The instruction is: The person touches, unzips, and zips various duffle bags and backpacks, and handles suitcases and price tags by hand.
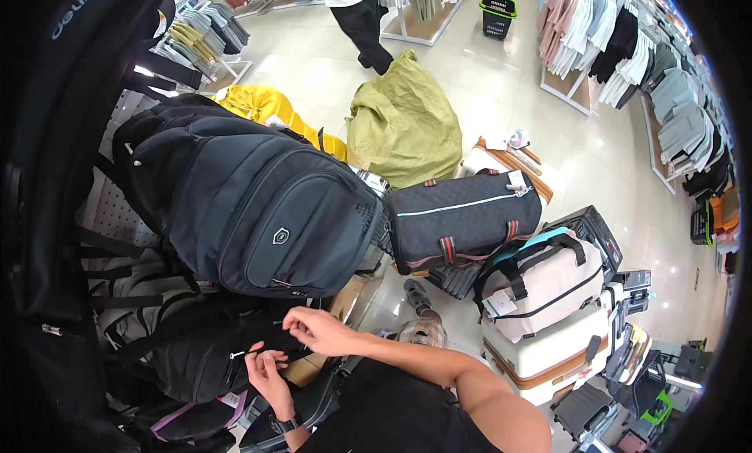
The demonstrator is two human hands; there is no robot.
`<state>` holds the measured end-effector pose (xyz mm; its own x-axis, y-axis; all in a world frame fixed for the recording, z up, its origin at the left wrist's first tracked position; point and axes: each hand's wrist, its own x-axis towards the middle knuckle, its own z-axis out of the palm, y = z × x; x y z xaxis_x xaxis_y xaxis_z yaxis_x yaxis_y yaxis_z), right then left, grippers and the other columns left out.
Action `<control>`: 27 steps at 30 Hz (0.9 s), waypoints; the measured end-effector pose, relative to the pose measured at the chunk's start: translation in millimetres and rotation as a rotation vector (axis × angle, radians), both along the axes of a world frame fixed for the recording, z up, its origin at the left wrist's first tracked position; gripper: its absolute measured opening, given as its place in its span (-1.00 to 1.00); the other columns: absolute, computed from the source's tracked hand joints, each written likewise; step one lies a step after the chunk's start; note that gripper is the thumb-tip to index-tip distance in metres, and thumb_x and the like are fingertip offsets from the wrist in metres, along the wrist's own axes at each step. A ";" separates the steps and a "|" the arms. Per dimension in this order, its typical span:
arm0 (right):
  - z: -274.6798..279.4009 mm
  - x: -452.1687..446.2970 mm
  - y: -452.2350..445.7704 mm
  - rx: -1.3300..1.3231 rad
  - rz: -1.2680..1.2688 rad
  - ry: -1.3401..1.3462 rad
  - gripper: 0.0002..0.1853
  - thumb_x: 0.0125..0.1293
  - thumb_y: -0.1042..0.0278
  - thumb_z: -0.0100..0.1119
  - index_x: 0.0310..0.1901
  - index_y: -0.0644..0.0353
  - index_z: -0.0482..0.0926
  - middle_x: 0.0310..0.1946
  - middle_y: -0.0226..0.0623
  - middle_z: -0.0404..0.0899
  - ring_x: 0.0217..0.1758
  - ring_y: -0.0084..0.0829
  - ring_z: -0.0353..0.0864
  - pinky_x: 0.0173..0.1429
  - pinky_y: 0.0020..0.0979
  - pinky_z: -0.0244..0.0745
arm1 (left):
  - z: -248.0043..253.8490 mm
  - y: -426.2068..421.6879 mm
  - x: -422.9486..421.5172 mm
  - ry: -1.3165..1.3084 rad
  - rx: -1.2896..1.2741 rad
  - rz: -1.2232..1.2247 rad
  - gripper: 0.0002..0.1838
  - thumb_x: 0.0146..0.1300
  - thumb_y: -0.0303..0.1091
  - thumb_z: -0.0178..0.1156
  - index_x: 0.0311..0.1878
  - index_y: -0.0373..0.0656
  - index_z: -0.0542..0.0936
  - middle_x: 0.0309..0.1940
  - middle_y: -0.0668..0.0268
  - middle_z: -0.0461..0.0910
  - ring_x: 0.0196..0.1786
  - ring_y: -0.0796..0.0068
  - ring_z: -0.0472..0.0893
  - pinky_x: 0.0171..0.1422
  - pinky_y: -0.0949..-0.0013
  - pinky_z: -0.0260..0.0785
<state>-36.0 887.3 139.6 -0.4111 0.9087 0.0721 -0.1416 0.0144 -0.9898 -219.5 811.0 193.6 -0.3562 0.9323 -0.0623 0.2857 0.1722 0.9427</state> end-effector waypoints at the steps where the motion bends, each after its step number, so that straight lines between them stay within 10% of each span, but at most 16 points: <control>1: -5.8 9.0 1.0 -0.017 -0.015 -0.032 -0.84 0.55 0.52 0.23 0.09 0.23 0.60 -0.08 -0.25 0.68 -0.06 -0.39 0.70 0.08 -0.31 0.62 | 3.7 2.5 3.3 -0.007 -0.022 0.002 -0.71 0.64 -0.49 0.10 0.33 -0.29 0.47 -0.25 0.25 0.71 -0.24 0.58 0.68 -0.11 0.50 0.51; 14: -26.8 125.0 49.5 -0.046 -0.527 -0.078 -0.87 0.50 0.56 0.25 0.03 0.26 0.62 -0.21 -0.39 0.68 -0.12 -0.58 0.66 -0.02 -0.44 0.59 | -13.3 -22.3 30.0 -0.116 0.249 0.433 -0.41 0.65 -0.37 0.06 0.63 -0.06 0.11 0.09 0.27 0.60 -0.21 0.57 0.57 -0.12 0.50 0.40; 22: 10.0 95.2 71.2 0.217 -0.360 -0.047 -0.83 0.42 0.48 0.42 -0.03 0.25 0.65 -0.23 -0.34 0.65 -0.19 -0.50 0.68 -0.03 -0.43 0.58 | -51.0 -14.8 49.1 -0.139 0.415 0.483 -0.74 0.60 -0.48 0.08 0.22 -0.06 0.28 -0.07 0.27 0.52 -0.18 0.51 0.54 -0.11 0.44 0.41; 27: 27.5 66.9 77.6 0.416 -0.317 -0.133 -0.73 0.30 0.42 0.56 -0.06 0.25 0.67 -0.24 -0.29 0.64 -0.24 -0.41 0.67 -0.10 -0.37 0.61 | -51.0 -14.7 101.8 -0.150 0.370 0.364 -0.63 0.58 -0.55 0.09 0.32 -0.10 0.25 -0.11 0.26 0.51 -0.19 0.50 0.56 -0.07 0.44 0.45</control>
